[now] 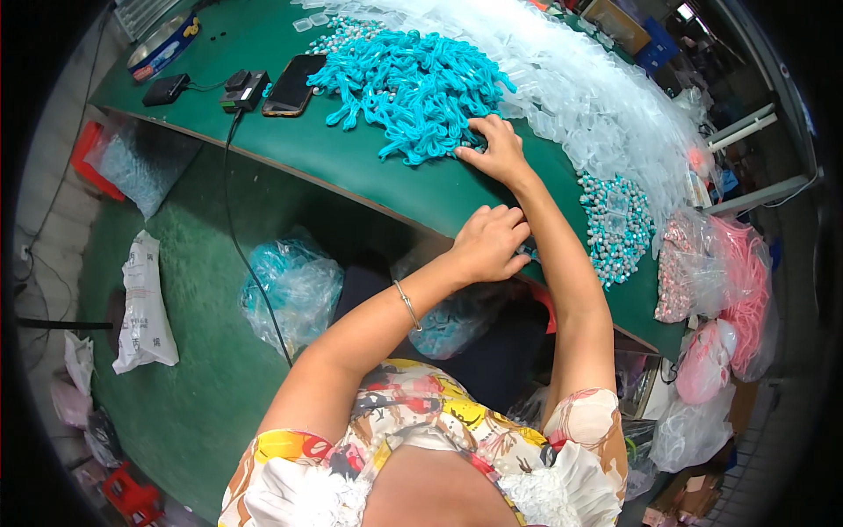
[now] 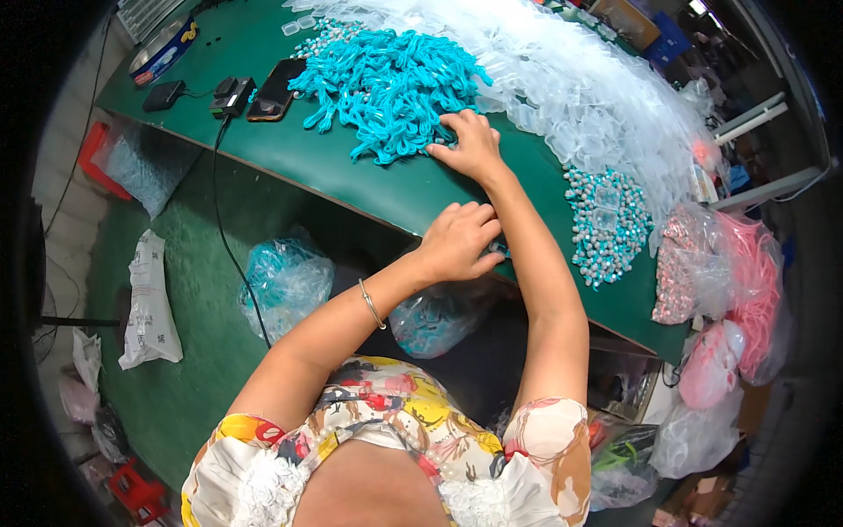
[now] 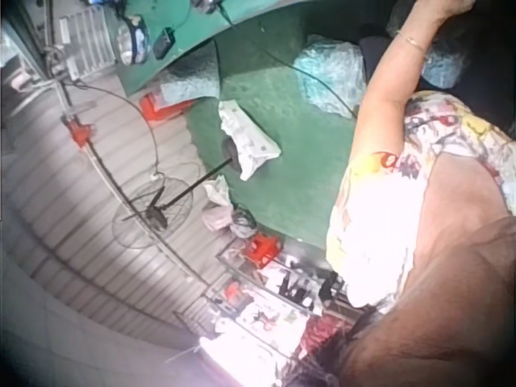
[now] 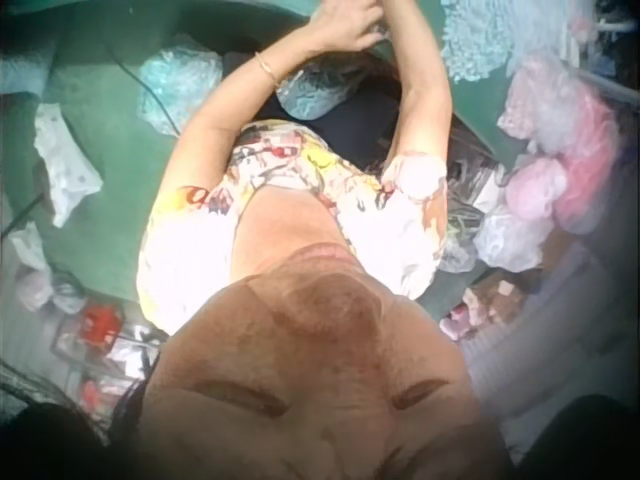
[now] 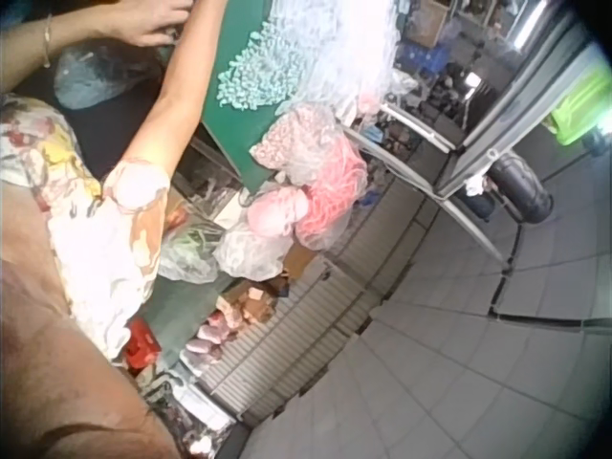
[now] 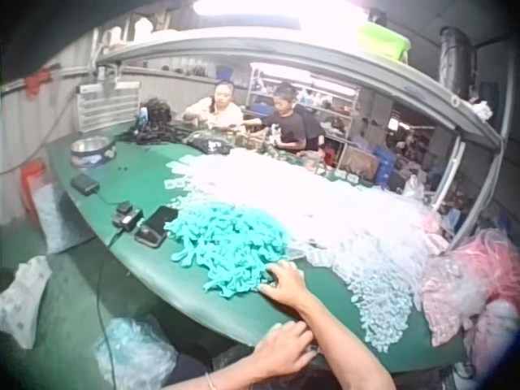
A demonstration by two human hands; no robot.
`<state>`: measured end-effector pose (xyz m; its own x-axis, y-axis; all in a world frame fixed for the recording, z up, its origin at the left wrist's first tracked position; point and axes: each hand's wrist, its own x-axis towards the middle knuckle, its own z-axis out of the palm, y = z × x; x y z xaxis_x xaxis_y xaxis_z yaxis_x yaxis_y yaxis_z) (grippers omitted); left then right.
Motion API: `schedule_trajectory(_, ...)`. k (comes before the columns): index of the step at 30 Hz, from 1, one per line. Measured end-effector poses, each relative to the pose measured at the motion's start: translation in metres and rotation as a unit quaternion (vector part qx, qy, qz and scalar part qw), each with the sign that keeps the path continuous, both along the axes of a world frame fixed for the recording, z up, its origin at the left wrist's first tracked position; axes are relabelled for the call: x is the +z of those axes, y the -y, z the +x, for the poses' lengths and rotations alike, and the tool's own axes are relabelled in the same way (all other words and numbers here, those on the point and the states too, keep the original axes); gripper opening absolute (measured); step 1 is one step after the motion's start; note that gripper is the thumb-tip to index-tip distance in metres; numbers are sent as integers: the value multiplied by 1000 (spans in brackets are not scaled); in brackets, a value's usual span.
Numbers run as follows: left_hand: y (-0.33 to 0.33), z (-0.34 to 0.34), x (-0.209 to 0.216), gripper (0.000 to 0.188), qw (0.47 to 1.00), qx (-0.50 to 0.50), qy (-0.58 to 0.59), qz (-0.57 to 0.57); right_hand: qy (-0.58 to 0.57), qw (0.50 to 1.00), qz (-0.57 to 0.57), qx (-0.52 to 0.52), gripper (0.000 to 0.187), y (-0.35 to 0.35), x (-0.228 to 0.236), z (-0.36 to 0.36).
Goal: The person assembles small craft kits by placing turquoise plastic ties and small round beads into clear plastic containers. They repeatedly pick up a container, add the items, close the lid, and place the filled container into a large plastic bag on the floor.
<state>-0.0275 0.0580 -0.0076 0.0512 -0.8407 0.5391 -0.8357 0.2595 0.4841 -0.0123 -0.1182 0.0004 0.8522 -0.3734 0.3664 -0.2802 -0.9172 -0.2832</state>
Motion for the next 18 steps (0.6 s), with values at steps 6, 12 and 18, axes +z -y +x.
schedule_trajectory(6, 1, 2, 0, 43, 1000, -13, -7, 9, 90, 992, 16, 85, 31, 14, -14, 2)
schedule_trajectory(12, 0, 4, -2, 42, 1000, -9, -16, -7, 32, 991, 117, 56, 19, 2, -3, -39)
schedule_trajectory(18, 0, 2, -1, 41, 1000, -8, -19, -7, -23, 995, 88, 50, 21, 7, 8, -77)
